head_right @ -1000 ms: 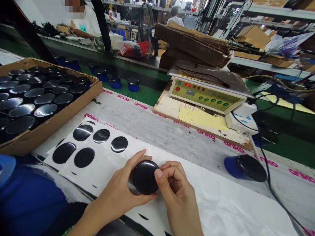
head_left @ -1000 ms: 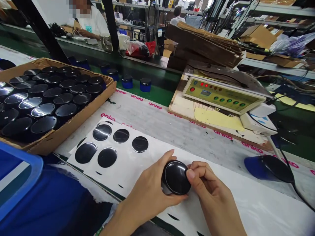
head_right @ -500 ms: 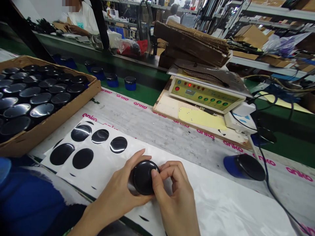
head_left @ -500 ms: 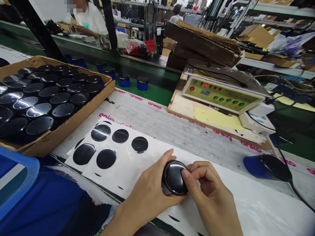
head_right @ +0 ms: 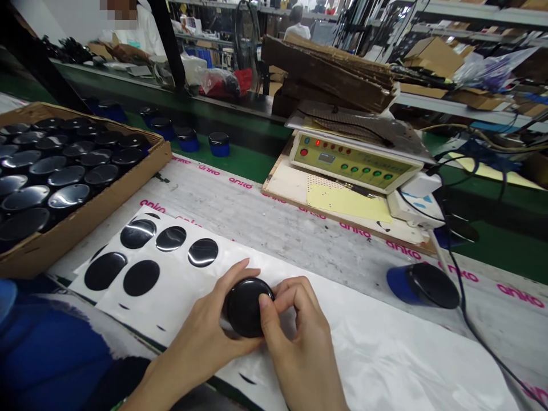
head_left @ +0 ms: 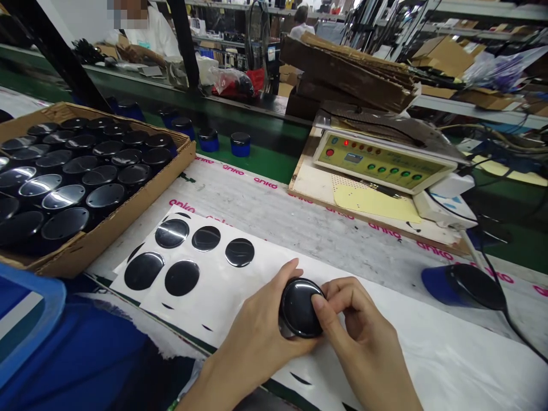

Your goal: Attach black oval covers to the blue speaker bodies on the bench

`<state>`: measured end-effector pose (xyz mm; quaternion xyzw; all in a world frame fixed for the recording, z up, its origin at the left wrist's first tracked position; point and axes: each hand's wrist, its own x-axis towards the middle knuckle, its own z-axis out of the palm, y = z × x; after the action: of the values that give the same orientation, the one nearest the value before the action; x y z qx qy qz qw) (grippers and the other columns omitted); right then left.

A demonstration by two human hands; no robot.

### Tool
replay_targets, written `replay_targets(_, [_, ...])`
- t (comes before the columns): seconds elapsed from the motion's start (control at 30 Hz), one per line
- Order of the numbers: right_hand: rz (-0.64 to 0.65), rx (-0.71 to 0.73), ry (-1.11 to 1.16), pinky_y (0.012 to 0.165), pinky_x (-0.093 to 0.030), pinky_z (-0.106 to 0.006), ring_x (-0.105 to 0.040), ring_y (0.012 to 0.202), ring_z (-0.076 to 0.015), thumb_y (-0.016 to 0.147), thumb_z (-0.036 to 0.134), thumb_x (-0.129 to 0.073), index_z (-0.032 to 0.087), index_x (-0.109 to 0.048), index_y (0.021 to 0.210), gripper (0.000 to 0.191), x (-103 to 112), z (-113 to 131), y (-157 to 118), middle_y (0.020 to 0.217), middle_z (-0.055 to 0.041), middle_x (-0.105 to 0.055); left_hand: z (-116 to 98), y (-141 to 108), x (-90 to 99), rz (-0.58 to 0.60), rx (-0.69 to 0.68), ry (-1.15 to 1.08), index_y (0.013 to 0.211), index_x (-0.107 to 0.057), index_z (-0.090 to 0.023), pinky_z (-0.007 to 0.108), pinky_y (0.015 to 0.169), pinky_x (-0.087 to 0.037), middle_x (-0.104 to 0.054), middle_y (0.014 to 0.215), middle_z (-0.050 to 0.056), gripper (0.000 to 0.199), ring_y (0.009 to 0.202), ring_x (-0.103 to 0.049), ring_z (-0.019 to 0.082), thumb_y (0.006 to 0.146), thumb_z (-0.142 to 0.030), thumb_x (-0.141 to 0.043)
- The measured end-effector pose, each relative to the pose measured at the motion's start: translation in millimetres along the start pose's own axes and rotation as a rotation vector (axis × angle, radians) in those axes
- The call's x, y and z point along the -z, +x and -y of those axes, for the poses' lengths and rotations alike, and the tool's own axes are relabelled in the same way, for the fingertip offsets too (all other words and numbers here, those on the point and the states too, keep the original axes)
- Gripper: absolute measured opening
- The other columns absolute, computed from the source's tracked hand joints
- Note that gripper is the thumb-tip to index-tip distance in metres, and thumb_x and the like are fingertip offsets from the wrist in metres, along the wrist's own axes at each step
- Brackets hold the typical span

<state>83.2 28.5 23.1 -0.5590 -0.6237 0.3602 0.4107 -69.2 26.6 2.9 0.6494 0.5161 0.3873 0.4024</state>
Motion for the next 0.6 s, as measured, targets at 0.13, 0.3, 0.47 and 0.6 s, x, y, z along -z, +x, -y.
replay_targets(0.13, [0.008,0.005,-0.003,0.069,-0.046,-0.025,-0.054,0.079,-0.0153,0.091,0.031,-0.055,0.023,-0.044,0.07,0.025,-0.1,0.6,-0.2,0.081,-0.0005,-0.052,-0.7,0.2,1.5,0.013,-0.004,0.035,0.139,-0.019,-0.042,0.03,0.093,-0.054,-0.058,0.129,-0.005,0.095,0.108,-0.063,0.017,0.067,-0.024,-0.079])
replay_targets(0.3, [-0.02,0.013,-0.065,0.071,-0.045,-0.026,-0.054,0.08,-0.0151,0.093,0.033,-0.051,0.023,-0.042,0.072,0.025,-4.1,7.0,-3.3,0.082,0.0001,-0.05,2.0,2.5,7.8,0.043,-0.241,0.256,0.141,-0.024,-0.031,0.034,0.102,-0.048,-0.047,0.14,0.007,0.076,0.127,-0.049,0.021,0.08,-0.029,-0.069])
replay_targets(0.47, [-0.111,0.085,-0.428,0.056,-0.039,-0.026,-0.048,0.059,-0.0129,0.094,0.044,-0.049,0.023,-0.042,0.07,0.032,19.2,10.8,-4.8,0.07,0.0029,-0.046,1.4,-6.9,9.4,0.089,-0.439,0.519,0.143,-0.03,-0.027,0.035,0.095,-0.052,-0.025,0.152,0.014,0.055,0.127,-0.048,0.026,0.092,-0.03,-0.05])
replay_targets(0.6, [-0.35,0.065,-0.612,0.048,-0.04,-0.024,-0.048,0.053,-0.0126,0.091,0.05,-0.049,0.024,-0.043,0.067,0.036,78.2,-4.7,-11.7,0.062,0.0033,-0.048,-2.6,18.9,27.1,0.122,-0.498,0.635,0.137,-0.041,-0.035,0.033,0.087,-0.055,-0.038,0.14,0.01,0.043,0.111,-0.06,0.024,0.095,-0.029,-0.039])
